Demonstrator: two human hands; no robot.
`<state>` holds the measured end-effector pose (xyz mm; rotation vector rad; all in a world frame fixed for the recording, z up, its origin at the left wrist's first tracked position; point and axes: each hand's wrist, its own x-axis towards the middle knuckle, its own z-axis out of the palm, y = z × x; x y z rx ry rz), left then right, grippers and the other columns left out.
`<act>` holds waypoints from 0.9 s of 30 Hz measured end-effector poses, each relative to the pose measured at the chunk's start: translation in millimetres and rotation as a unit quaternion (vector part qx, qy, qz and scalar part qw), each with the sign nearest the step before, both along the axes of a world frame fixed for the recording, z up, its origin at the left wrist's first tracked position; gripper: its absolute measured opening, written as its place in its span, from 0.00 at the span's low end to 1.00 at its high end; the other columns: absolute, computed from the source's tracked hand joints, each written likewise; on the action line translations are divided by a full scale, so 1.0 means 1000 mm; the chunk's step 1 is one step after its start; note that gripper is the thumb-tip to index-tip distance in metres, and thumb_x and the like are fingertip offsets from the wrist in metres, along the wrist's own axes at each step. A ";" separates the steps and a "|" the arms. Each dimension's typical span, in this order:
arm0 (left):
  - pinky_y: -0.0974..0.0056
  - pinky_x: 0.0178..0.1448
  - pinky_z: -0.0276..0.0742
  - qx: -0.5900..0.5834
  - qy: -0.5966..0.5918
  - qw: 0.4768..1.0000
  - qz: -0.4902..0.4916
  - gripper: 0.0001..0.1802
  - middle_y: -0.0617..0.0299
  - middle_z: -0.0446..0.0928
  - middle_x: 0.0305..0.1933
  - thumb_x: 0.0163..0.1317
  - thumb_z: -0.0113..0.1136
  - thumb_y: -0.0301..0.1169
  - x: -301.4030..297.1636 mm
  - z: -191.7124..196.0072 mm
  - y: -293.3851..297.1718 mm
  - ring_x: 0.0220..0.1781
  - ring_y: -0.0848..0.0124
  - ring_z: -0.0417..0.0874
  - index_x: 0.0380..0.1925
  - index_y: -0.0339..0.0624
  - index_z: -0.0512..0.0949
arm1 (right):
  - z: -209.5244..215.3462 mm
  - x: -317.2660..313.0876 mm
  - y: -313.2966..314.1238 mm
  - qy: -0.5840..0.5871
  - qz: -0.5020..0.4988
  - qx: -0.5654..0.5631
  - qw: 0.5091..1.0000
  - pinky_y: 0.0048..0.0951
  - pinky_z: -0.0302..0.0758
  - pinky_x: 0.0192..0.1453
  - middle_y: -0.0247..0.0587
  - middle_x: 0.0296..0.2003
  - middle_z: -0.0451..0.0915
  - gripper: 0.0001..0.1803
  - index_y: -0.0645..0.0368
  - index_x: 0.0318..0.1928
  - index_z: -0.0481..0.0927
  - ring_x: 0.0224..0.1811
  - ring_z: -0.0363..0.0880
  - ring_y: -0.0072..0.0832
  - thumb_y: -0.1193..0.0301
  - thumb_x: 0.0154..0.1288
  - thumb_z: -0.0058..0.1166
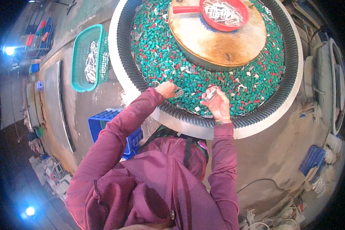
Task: The person picks small metal fasteners from a rotating vibratory bowl filled with green and red plastic pieces and places them into a red scoop. The person then transfers the collected fasteners from the scoop into a green basket.
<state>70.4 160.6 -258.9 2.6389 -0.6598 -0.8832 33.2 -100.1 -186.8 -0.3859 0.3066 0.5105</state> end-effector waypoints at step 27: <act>0.58 0.51 0.68 -0.167 -0.296 0.888 0.309 0.25 0.51 0.72 0.43 0.57 0.59 0.37 0.034 0.166 0.026 0.47 0.56 0.72 0.54 0.43 0.69 | 0.137 0.220 0.004 -0.111 -0.118 -0.041 0.986 0.66 0.57 0.62 0.60 0.62 0.55 0.25 0.66 0.58 0.59 0.64 0.52 0.62 0.67 0.63 0.45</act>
